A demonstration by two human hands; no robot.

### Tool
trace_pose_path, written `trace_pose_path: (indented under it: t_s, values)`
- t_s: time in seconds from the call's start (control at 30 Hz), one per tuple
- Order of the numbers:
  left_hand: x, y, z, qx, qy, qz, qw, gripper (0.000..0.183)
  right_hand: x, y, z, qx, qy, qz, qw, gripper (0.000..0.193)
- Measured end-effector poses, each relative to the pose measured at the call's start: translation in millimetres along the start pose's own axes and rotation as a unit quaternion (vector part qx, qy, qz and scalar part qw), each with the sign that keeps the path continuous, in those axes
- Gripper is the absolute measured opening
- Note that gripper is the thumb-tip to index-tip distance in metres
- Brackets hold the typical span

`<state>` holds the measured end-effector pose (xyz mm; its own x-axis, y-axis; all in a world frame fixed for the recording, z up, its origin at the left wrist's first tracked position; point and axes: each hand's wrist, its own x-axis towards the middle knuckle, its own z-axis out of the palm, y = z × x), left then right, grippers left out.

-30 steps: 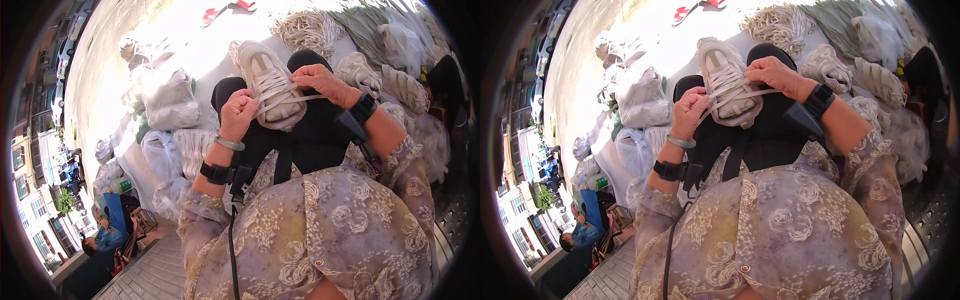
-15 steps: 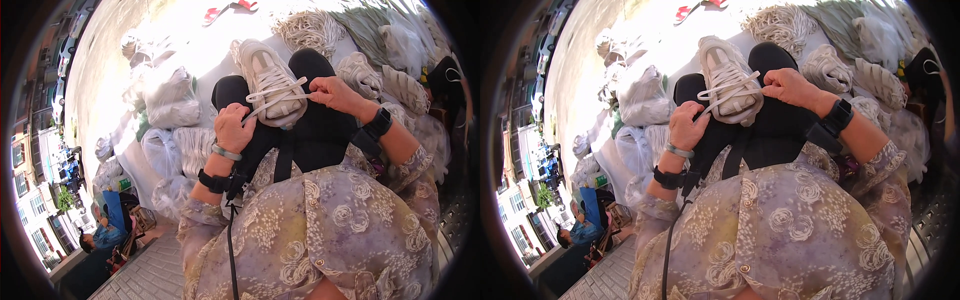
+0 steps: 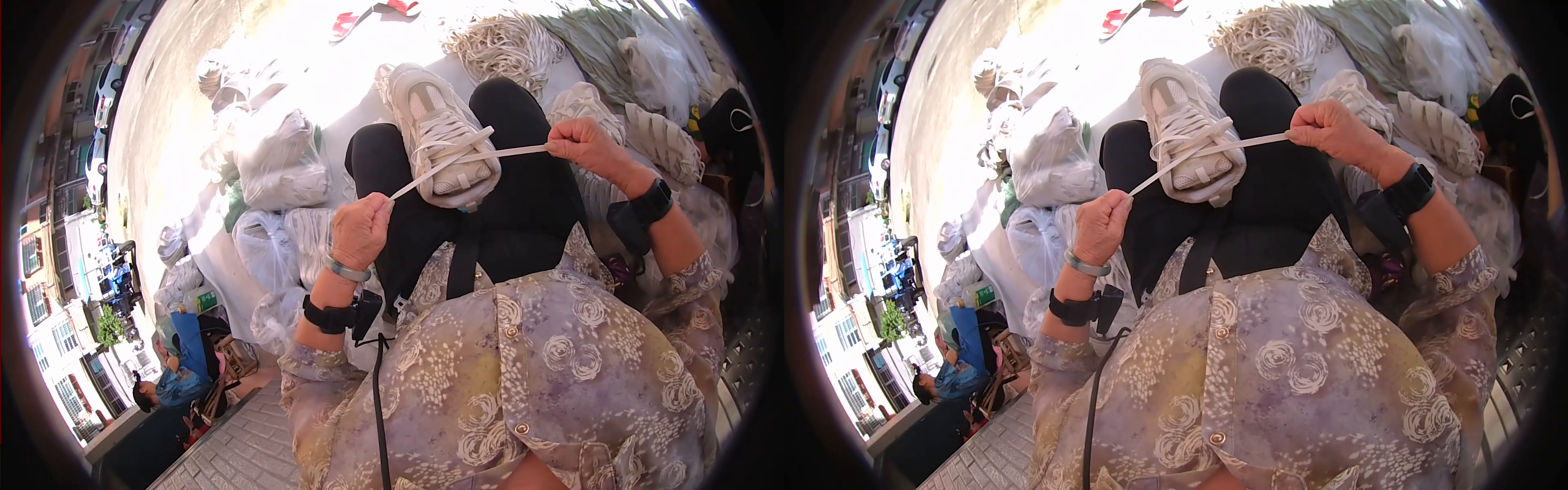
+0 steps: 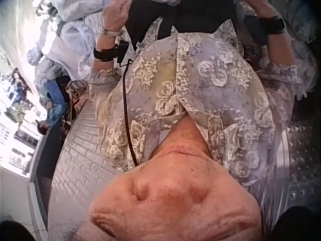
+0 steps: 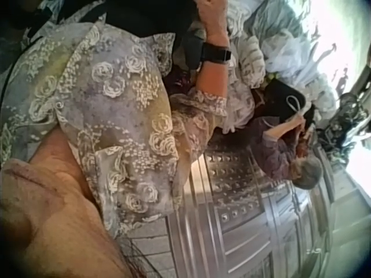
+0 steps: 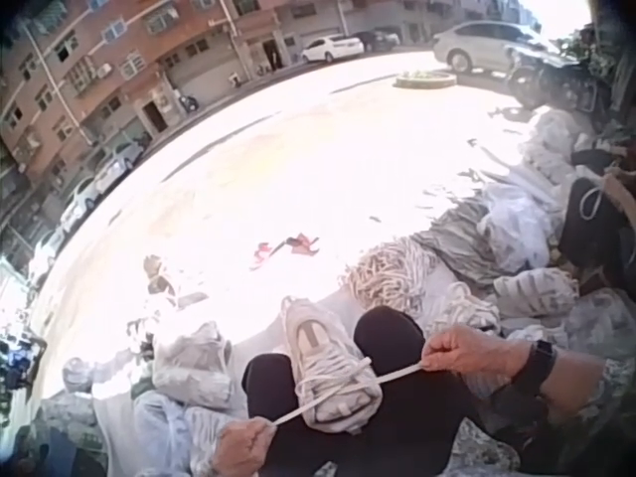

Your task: Lacing white athletic shoes while sitting outdoors.

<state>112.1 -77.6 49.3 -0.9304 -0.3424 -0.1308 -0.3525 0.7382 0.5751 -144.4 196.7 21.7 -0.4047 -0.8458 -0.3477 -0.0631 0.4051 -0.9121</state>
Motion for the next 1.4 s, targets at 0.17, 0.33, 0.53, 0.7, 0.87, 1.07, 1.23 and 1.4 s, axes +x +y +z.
trace_pose_path:
  t_s: [0.17, 0.33, 0.53, 0.7, 0.87, 1.07, 1.23, 1.4]
  values:
    - [1, 14, -9, 0.000, -0.008, 0.019, 1.000, 0.007, -17, -15, 9, -0.150, 0.064, -0.056, 0.985, 0.008]
    - [0, -8, -19, 0.036, 0.102, 0.151, 0.983, 0.011, -30, -7, 4, -0.296, 0.154, -0.209, 0.919, 0.010]
    - [-11, -40, -46, 0.106, 0.102, 0.126, 0.981, 0.009, -40, 4, -32, -0.433, 0.143, -0.283, 0.844, 0.006]
    - [-23, -60, -37, 0.207, 0.090, 0.085, 0.970, 0.017, -32, 32, -33, -0.380, 0.253, -0.165, 0.874, 0.016]
    - [-24, -47, -1, -0.056, -0.069, -0.162, 0.983, 0.025, -29, 6, 25, 0.258, 0.029, 0.161, 0.952, 0.020]
    - [1, 9, 5, -0.379, -0.248, -0.271, 0.849, 0.020, -1, -18, 61, 0.279, 0.013, 0.123, 0.952, 0.016]
    - [22, 48, 11, -0.407, -0.276, -0.240, 0.837, 0.019, 26, -9, 67, 0.260, 0.034, 0.024, 0.965, 0.012]
    - [37, 65, 29, -0.304, -0.293, -0.141, 0.896, 0.038, 37, -19, 70, 0.291, 0.108, -0.023, 0.950, 0.013]
